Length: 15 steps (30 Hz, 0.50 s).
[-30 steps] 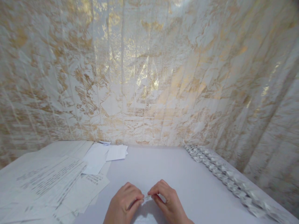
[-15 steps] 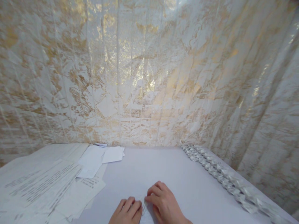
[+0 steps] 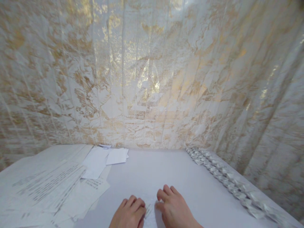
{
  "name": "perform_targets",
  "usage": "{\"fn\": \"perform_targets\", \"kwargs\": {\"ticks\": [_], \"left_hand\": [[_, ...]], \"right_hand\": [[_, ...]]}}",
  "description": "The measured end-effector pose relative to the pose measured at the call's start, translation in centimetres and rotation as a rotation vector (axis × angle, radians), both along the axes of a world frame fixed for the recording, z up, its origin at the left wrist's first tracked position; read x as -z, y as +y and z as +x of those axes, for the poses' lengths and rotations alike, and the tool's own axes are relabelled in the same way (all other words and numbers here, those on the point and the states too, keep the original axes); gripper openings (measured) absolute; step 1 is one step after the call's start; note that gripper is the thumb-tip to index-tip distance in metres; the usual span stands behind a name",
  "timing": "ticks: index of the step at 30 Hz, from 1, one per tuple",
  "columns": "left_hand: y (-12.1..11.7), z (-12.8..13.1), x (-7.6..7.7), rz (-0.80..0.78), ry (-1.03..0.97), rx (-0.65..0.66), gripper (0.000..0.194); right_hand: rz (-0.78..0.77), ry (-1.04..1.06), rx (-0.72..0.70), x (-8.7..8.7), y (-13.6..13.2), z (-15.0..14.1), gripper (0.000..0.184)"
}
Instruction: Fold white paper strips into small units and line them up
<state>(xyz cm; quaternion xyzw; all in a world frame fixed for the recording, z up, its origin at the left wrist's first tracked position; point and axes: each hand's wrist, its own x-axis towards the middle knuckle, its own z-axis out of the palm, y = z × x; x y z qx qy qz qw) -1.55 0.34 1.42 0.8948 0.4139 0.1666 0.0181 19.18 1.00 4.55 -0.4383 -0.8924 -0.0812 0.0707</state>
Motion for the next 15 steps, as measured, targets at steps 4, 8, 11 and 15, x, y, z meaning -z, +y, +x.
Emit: {"fn": "perform_targets", "kwargs": {"ticks": [4, 8, 11, 15], "left_hand": [[0.4, 0.3, -1.4, -0.228, -0.081, -0.072, 0.021], [0.6, 0.3, -1.8, -0.291, -0.166, -0.078, 0.005], [0.7, 0.1, -1.6, -0.26, -0.247, -0.059, 0.009], [0.7, 0.2, -1.5, -0.236, -0.277, -0.068, 0.01]], "right_hand": [[-0.169, 0.17, -0.007, 0.2, 0.4, -0.7, 0.027], [-0.249, 0.286, 0.018, 1.0, 0.6, -1.3, 0.02], [-0.258, 0.36, 0.01, 1.3, 0.4, -1.3, 0.018], [-0.268, 0.489, 0.027, 1.3, 0.4, -1.2, 0.018]]}}
